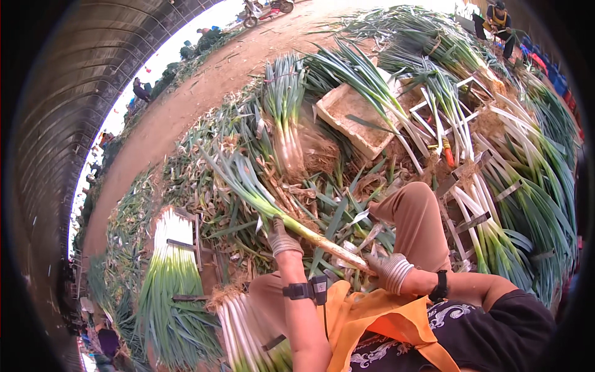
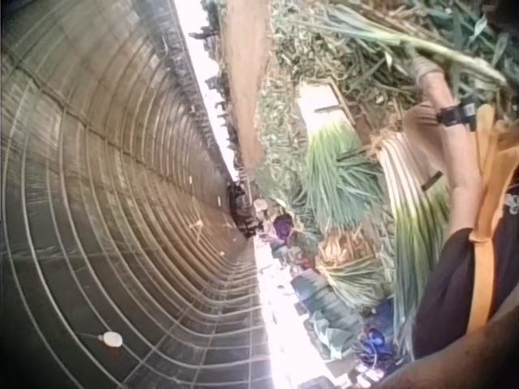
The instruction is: Trimming and cleaning large leeks using a knife.
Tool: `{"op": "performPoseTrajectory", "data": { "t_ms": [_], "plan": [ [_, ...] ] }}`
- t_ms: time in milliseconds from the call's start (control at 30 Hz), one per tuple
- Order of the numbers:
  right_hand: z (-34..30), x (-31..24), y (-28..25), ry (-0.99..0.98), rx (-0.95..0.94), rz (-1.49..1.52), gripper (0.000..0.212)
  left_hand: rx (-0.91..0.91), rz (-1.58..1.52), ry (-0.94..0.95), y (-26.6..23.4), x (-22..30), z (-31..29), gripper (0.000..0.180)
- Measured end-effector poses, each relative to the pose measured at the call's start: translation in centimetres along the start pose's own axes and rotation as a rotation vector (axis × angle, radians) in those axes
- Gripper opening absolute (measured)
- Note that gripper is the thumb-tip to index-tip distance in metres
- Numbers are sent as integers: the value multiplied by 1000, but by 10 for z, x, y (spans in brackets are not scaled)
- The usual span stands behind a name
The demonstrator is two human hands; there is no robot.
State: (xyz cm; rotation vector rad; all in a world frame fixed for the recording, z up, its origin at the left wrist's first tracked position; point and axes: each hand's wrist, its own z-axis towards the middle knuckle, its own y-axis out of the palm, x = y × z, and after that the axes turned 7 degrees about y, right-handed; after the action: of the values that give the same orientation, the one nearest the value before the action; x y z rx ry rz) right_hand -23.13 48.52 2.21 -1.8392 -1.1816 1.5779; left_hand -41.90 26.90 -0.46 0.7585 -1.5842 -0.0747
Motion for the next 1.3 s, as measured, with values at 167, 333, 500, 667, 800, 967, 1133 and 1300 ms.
{"op": "performPoseTrajectory", "data": {
  "t_ms": [167, 333, 500, 667, 800, 967, 1133, 1300],
  "plan": [
    [11, -13, -8, 60, -129, 295, 52, -290, -219, -59, 1, 38, -15, 37],
    [51, -26, 10, 14, -340, 701, 42, -347, -175, 38, 11, 71, -52, 54],
    [62, -64, -4, -24, -365, 838, 44, -281, -310, 10, 28, 88, -73, 52],
    [44, -53, -3, -70, -474, 981, 39, -479, -534, -228, 9, 74, -73, 40],
    [30, -55, -15, 4, -527, 942, 38, -515, -606, -509, -20, 45, -74, 38],
    [30, -55, -18, -107, -437, 783, 40, -411, -328, -320, -30, 41, -106, 36],
    [33, -53, 14, -192, -195, 801, 32, -402, 354, 192, -5, 120, -115, 35],
    [36, -52, 32, -191, -53, 724, 28, -507, 1297, 269, 4, 155, -120, 29]
  ]
}}
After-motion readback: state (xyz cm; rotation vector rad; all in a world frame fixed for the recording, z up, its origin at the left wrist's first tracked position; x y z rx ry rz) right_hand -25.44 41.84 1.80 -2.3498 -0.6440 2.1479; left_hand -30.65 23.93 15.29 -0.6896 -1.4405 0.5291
